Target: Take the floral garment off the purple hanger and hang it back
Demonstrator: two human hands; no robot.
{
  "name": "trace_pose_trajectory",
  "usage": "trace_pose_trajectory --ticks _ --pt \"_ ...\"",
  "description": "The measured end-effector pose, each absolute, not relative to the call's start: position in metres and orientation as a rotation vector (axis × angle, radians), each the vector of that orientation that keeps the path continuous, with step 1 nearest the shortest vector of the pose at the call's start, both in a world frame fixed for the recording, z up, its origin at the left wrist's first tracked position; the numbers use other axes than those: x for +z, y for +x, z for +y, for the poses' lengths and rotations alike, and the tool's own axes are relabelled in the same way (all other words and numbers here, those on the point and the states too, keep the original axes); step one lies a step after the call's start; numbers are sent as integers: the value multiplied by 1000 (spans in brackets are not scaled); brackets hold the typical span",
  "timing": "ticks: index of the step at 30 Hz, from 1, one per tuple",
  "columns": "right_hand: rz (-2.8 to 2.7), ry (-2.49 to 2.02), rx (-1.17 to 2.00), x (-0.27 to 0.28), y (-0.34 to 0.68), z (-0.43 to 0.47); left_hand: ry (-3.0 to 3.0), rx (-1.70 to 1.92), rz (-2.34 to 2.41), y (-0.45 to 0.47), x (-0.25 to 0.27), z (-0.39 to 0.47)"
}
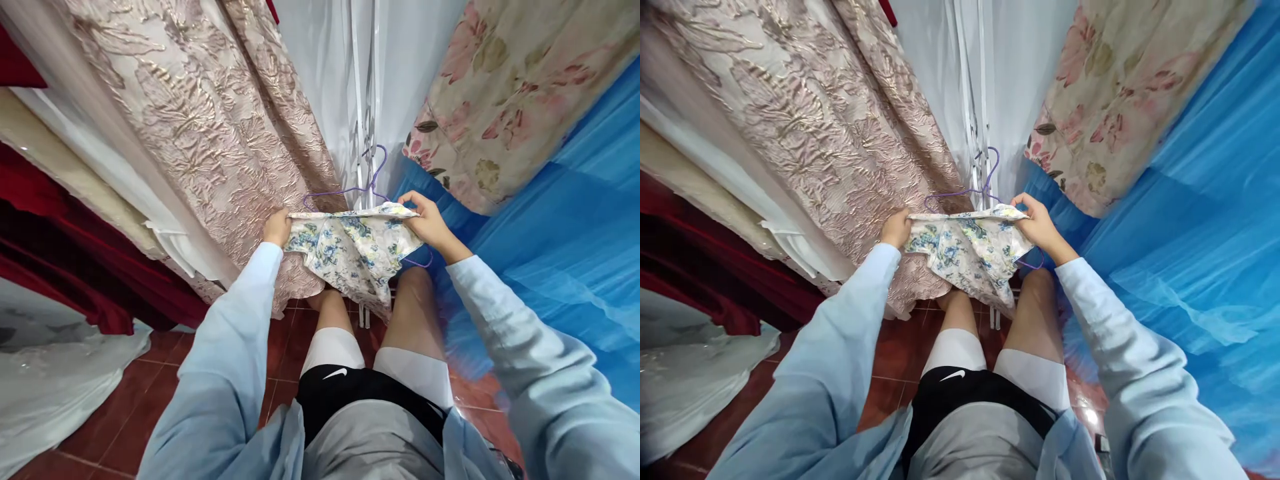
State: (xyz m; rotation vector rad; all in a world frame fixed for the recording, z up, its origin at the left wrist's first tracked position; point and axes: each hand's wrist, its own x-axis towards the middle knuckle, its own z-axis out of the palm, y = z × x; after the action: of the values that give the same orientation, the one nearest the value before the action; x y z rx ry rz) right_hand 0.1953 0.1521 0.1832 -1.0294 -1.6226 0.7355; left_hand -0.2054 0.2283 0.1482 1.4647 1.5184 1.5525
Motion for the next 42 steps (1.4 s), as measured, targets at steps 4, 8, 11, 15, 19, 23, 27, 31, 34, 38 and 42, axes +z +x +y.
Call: trace_pose_trajectory --ticks 4,8,11,15,19,23,27,31,34,38,42 --pt "-1614 -1024 723 185 201 150 1367 1676 1305 -179 171 273" --pt "-1538 -1010 684 180 210 155 1360 1745 982 -140 193 297" --pt "-1465 -1060 734 169 217 158 1509 1777 886 -122 196 292" --pt "-1357 -1251 569 161 224 156 1894 1461 1113 -130 181 265" --pt "-1365 -1654 306 171 226 147 2202 1236 1219 -132 169 239" --pt "-1450 -1671 143 192 225 145 2411 1266 1189 -108 178 220" --pt "-1447 -1511 89 215 220 154 2446 1299 1254 -89 197 205" --pt "-1434 -1488 50 226 217 160 2471 1230 1340 -86 204 197" --pt "-1418 -1480 91 220 226 164 2504 1213 1370 -77 202 195" --pt "-1371 -1392 229 199 244 166 2559 1178 1424 -57 205 195" --pt "-1369 -1286 432 182 242 168 2620 1179 1448 -53 212 200"
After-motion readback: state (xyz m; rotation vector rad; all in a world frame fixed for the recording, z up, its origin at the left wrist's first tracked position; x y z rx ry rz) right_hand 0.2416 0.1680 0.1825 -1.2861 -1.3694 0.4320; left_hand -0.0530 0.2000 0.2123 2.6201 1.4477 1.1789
